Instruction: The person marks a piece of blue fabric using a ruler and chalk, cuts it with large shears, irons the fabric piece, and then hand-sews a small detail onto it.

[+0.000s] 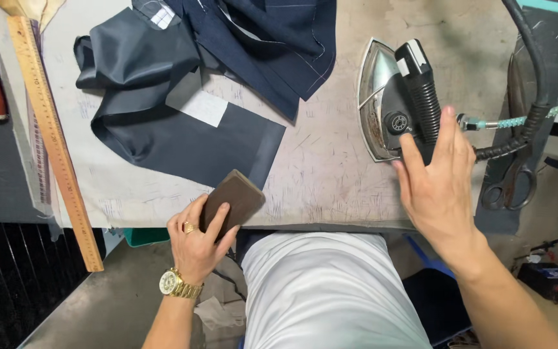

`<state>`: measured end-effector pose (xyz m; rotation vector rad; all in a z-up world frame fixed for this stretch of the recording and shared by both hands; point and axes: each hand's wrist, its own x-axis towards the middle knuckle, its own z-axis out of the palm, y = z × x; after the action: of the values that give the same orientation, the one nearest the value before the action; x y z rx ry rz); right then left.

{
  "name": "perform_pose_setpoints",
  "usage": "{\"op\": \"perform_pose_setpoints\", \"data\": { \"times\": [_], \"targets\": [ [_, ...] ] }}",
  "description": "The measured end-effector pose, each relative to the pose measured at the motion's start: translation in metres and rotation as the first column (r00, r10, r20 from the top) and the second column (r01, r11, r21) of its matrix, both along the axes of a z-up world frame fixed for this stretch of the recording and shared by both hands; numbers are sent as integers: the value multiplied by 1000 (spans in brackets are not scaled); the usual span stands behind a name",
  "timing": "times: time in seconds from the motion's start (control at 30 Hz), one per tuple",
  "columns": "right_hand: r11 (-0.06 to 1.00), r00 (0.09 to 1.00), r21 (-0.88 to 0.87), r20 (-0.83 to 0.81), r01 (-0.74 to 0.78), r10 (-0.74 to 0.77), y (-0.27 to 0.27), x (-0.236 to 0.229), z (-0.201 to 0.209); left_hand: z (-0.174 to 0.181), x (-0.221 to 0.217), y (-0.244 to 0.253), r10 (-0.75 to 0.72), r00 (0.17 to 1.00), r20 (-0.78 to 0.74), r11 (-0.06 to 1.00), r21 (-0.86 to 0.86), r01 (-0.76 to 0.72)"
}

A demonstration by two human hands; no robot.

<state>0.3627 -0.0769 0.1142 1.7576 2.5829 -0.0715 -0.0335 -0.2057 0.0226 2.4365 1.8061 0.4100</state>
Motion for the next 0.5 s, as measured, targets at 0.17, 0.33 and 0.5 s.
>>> {"op": "perform_pose_setpoints", "data": {
  "times": [0.17, 0.33, 0.5],
  "targets": [
    [998, 998, -3, 38, 55, -55, 0, -4, -2, -4, -5, 12, -109, 993, 34, 994, -2, 109],
    [994, 994, 96, 85, 57, -65, 1, -10, -9, -12, 6, 13, -44, 995, 87, 999, 15, 43],
    [978, 979, 45, -43, 202, -200, 16, -20, 7, -14, 16, 8, 106, 989, 99, 994, 6, -107]
  ]
}}
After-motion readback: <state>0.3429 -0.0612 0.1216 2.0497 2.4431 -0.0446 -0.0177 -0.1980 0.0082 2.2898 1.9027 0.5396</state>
